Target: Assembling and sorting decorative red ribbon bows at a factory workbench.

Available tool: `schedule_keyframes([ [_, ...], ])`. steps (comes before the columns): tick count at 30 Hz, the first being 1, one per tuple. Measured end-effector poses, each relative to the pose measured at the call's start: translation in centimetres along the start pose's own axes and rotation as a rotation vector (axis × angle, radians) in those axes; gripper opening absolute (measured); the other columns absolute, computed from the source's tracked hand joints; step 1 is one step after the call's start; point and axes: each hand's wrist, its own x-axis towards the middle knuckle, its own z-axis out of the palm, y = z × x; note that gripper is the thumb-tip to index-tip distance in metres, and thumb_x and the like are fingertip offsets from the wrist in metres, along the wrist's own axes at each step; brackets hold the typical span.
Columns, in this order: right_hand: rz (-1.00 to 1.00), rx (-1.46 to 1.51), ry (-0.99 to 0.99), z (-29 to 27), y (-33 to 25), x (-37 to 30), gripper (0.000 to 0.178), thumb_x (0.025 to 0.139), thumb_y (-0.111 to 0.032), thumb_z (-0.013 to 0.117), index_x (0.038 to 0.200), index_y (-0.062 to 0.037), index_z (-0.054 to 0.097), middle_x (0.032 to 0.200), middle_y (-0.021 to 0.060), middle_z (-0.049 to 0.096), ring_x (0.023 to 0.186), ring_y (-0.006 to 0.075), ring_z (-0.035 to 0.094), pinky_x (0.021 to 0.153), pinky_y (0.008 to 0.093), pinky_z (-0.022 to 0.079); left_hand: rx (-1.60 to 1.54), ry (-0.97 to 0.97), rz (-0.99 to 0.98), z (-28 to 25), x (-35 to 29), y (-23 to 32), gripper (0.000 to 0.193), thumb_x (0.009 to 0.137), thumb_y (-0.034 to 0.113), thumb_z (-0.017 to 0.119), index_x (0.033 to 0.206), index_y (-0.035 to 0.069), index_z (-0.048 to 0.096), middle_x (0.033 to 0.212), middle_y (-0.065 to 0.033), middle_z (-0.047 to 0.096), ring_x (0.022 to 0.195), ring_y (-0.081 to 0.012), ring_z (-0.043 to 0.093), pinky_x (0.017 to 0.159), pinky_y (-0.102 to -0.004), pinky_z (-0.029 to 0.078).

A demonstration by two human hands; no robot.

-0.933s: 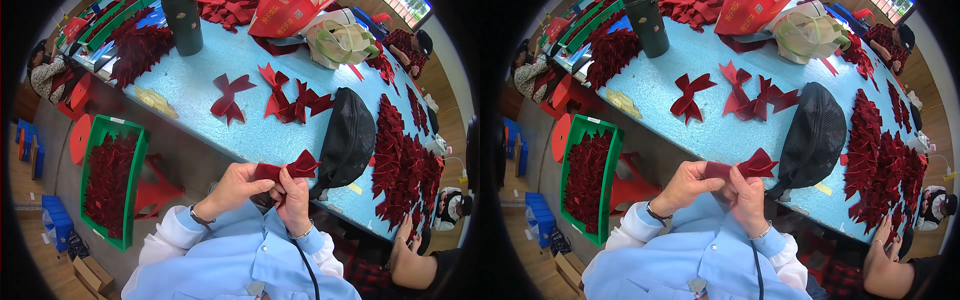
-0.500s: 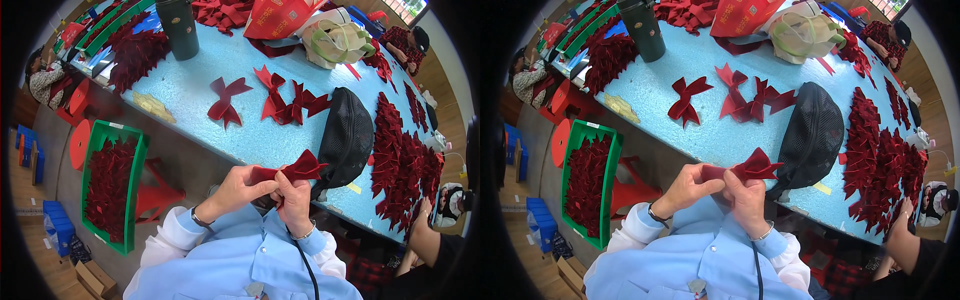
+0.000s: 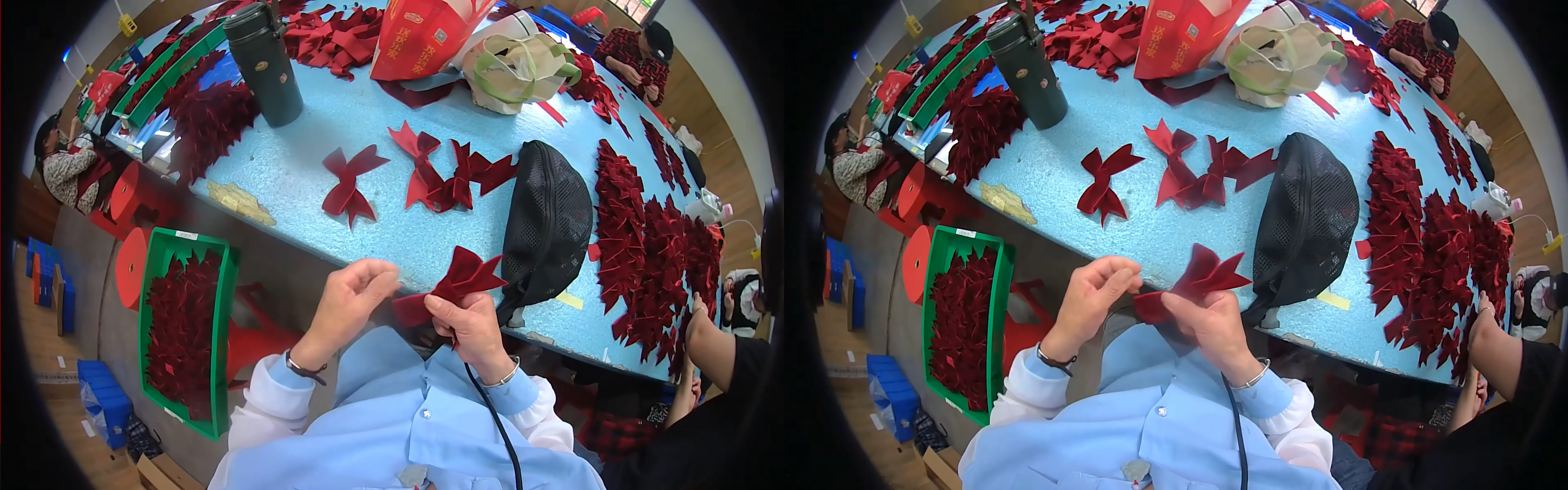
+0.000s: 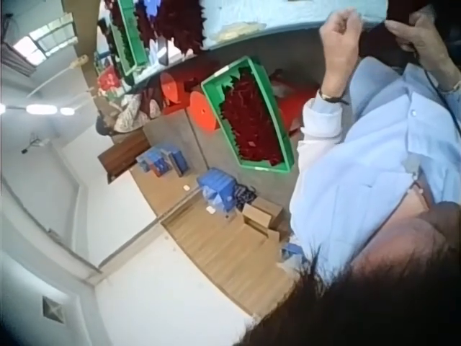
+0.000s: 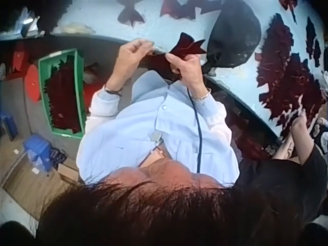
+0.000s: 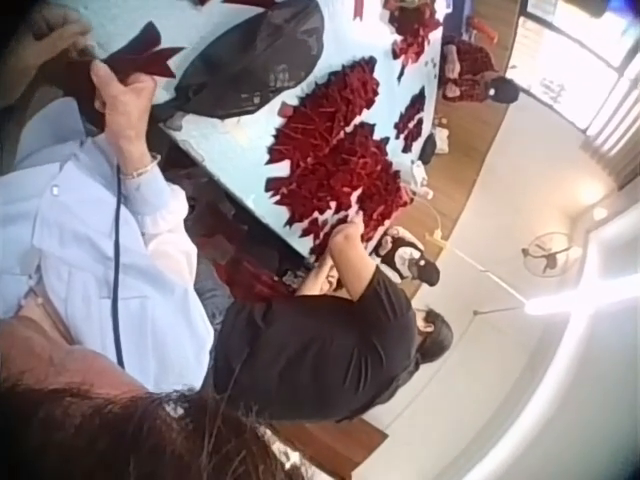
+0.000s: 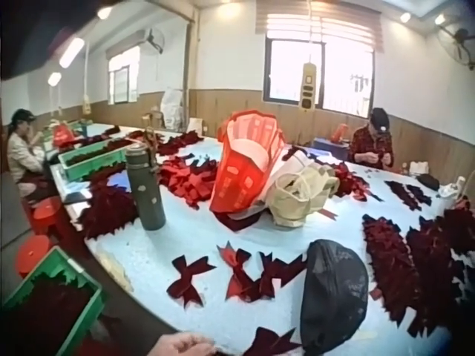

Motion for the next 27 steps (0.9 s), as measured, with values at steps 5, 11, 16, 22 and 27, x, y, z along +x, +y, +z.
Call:
schedule_keyframes([
  [5,0.014,-0.047,-0.082,1.8,-0.1,-1.1,0.016,0.089,-0.015,0.06,0.084,0.0002,0.061,0.065,-0.0011,0.054,0.048,0.0046,0.038,0.044,0.0203,0.028,-0.206,-0.119,-0.154,2.2,0.5,2.9,0.016,0.084,0.009,0.064,0.095,-0.003,0.061,0.081,-0.0051,0.063,0.071,-0.0097,0.059,0.066,-0.0228,0.048],
  [11,-0.082,0.011,0.02,2.2,0.8,-1.3,0.027,0.094,-0.023,0.053,0.087,0.0015,0.063,0.068,0.0003,0.058,0.048,0.0031,0.038,0.044,0.0189,0.028,-0.215,-0.213,-0.13,1.8,1.0,2.3,0.012,0.08,0.004,0.066,0.089,-0.001,0.06,0.081,-0.0054,0.063,0.071,-0.0093,0.059,0.065,-0.0228,0.049],
  [16,-0.187,0.011,0.063,2.4,1.5,-1.1,0.027,0.094,-0.023,0.052,0.091,0.0021,0.063,0.073,0.0019,0.062,0.049,0.0022,0.039,0.045,0.0185,0.029,-0.214,-0.088,0.023,2.1,1.1,1.1,0.01,0.079,0.004,0.066,0.084,0.0,0.059,0.079,-0.0047,0.063,0.069,-0.0087,0.058,0.064,-0.0222,0.048],
  [22,-0.221,0.042,0.075,2.4,1.9,-0.5,0.027,0.094,-0.022,0.052,0.091,0.0023,0.063,0.076,0.0027,0.062,0.052,0.0022,0.043,0.046,0.0178,0.03,-0.245,-0.163,-0.019,2.3,1.8,2.3,0.008,0.08,0.004,0.065,0.084,-0.001,0.059,0.076,-0.0035,0.062,0.067,-0.008,0.057,0.063,-0.0207,0.047],
  [27,-0.223,0.076,0.09,2.2,1.6,-0.4,0.025,0.093,-0.02,0.053,0.09,0.0028,0.062,0.077,0.0038,0.063,0.058,0.0035,0.048,0.05,0.0179,0.035,-0.091,-0.201,-0.051,1.7,1.6,1.8,0.009,0.083,0.006,0.063,0.079,-0.001,0.06,0.07,-0.0016,0.059,0.064,-0.0059,0.053,0.057,-0.0196,0.042],
])
